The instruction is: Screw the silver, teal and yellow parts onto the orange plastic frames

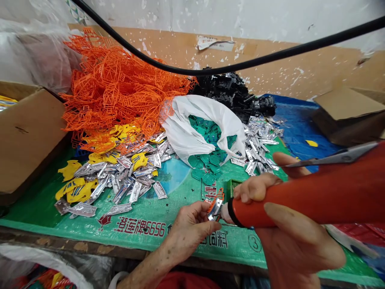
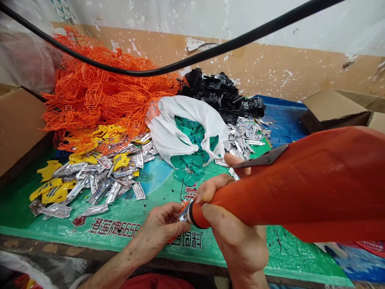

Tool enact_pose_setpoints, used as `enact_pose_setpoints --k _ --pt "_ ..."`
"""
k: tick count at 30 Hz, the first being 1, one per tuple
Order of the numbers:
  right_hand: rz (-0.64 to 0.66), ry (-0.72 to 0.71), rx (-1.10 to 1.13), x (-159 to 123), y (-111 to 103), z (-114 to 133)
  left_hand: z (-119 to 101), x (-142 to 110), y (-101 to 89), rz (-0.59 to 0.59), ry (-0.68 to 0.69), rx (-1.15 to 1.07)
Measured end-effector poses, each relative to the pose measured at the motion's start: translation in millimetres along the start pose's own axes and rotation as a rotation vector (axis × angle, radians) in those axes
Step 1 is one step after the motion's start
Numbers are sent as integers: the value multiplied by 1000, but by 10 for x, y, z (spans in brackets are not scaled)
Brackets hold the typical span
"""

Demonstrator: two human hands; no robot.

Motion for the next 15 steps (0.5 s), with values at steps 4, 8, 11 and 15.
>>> enact_pose_setpoints --k 4,8,11,15 --pt "-1 -13 -120 -40 9 14 -5 -15 9 -52 19 16" --pt "72 -41 -296 -81 60 24 -13 -21 38 -86 49 30" --pt "125 -33 -388 -112 90 -1 -41 -19 29 -138 88 97" --pt "170 -34 -418 -155 132 -56 -78 -30 12 -190 127 154"
Point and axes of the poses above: each hand's wrist, its own x-axis towards the middle knuckle, its own y-axis out of the palm, z = x × y, the point moved 8 cm from there along x, towards the middle knuckle, and after that the axes turned 9 degrees about -y, right-handed, at the moved point
